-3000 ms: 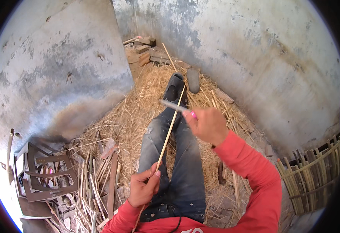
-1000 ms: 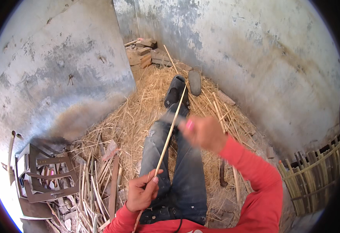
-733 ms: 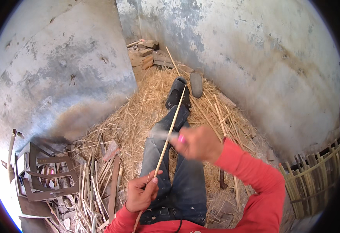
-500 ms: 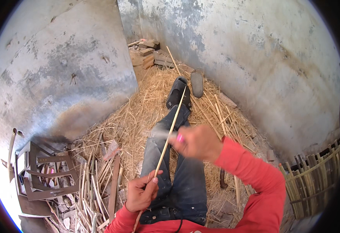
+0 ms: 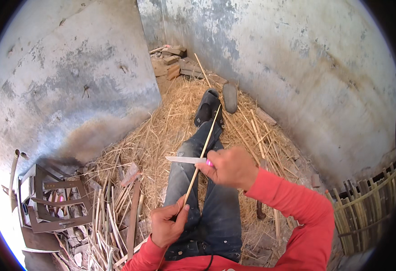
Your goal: The person strips thin layers from bamboo sticks using a small knife.
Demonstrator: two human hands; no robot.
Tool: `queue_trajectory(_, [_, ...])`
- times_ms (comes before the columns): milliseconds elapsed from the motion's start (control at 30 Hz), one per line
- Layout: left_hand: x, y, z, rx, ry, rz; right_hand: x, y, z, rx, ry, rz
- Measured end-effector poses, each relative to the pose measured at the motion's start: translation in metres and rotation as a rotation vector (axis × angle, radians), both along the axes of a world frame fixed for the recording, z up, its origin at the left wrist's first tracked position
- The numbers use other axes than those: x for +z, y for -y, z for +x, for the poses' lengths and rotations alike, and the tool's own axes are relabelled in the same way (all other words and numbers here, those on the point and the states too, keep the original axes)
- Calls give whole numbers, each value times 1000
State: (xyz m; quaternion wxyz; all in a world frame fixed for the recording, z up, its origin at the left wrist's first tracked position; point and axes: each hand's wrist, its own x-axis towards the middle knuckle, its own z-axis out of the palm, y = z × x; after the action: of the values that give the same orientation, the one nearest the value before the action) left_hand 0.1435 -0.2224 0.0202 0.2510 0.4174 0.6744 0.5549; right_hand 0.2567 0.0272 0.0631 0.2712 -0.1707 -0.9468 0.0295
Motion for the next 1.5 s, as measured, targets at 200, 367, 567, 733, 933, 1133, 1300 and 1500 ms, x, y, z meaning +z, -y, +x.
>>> queue_trajectory(200, [-2, 1, -1, 16, -36, 24, 0, 6, 1, 69, 44, -83])
queue_trajectory(367, [3, 0, -2, -2, 79, -13, 6, -32, -2, -101, -121, -50])
queue_trajectory(567, [4, 1, -8, -4, 146, -39, 14, -48, -3, -254, -113, -140])
queue_trajectory(733, [3, 7, -7, -13, 179, -27, 2, 5, -2, 128, -80, 21])
queue_trajectory(933, [7, 5, -7, -44, 489, -35, 1, 11, -4, 75, -60, 6])
queue_trajectory(1133, [3, 7, -13, -127, 716, -24, 12, -5, -2, 16, -93, -61])
queue_trajectory(1300, [0, 5, -17, -169, 777, 13, -3, -8, -6, 2, -43, -1])
queue_trajectory(1500, [-2, 2, -19, -196, 901, 20, -13, 25, -7, 170, -54, -122])
